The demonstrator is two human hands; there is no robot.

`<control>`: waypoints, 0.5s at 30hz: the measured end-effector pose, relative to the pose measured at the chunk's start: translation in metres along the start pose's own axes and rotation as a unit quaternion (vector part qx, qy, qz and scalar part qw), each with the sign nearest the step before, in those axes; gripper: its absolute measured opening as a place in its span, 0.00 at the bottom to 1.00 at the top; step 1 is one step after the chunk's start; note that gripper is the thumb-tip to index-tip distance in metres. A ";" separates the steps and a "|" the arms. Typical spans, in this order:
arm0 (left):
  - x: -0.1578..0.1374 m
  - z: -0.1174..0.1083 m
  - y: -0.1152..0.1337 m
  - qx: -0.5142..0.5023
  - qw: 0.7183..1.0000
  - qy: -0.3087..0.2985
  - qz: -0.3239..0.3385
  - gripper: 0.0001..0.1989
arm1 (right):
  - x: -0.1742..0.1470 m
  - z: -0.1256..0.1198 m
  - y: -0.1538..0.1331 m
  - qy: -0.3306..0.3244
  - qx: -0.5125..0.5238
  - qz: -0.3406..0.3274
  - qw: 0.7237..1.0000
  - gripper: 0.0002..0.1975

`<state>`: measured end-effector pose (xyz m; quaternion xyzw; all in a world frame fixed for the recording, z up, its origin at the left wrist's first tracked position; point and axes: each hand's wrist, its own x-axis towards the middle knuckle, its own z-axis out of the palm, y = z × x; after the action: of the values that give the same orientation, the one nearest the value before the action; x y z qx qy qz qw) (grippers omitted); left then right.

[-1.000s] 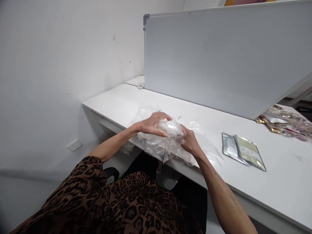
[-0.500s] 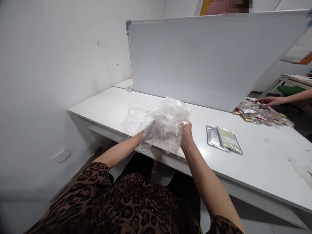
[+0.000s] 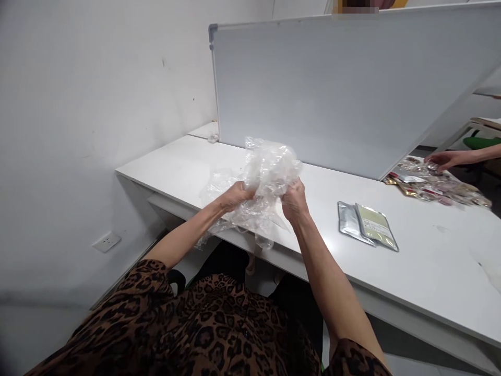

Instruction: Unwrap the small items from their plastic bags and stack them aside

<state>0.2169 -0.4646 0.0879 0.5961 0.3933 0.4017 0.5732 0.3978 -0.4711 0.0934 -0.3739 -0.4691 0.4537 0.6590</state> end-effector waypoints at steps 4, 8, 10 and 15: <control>0.002 -0.063 -0.005 0.243 0.956 0.167 0.005 0.34 | 0.001 -0.009 0.014 -0.025 -0.074 0.042 0.996 0.32; 0.014 -0.110 -0.022 0.476 0.843 0.210 -0.137 0.43 | -0.007 -0.019 0.038 -0.029 -0.148 0.050 0.987 0.35; 0.020 -0.114 -0.028 0.472 0.849 0.175 -0.161 0.41 | -0.015 -0.017 0.046 -0.049 -0.204 0.012 0.978 0.35; 0.019 -0.070 -0.028 0.417 0.886 0.183 -0.090 0.36 | -0.029 -0.004 0.053 -0.135 -0.424 -0.223 0.868 0.37</control>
<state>0.1588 -0.4201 0.0620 0.6579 0.6744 0.2497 0.2235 0.3838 -0.4821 0.0357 -0.4380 -0.7713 0.0983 0.4512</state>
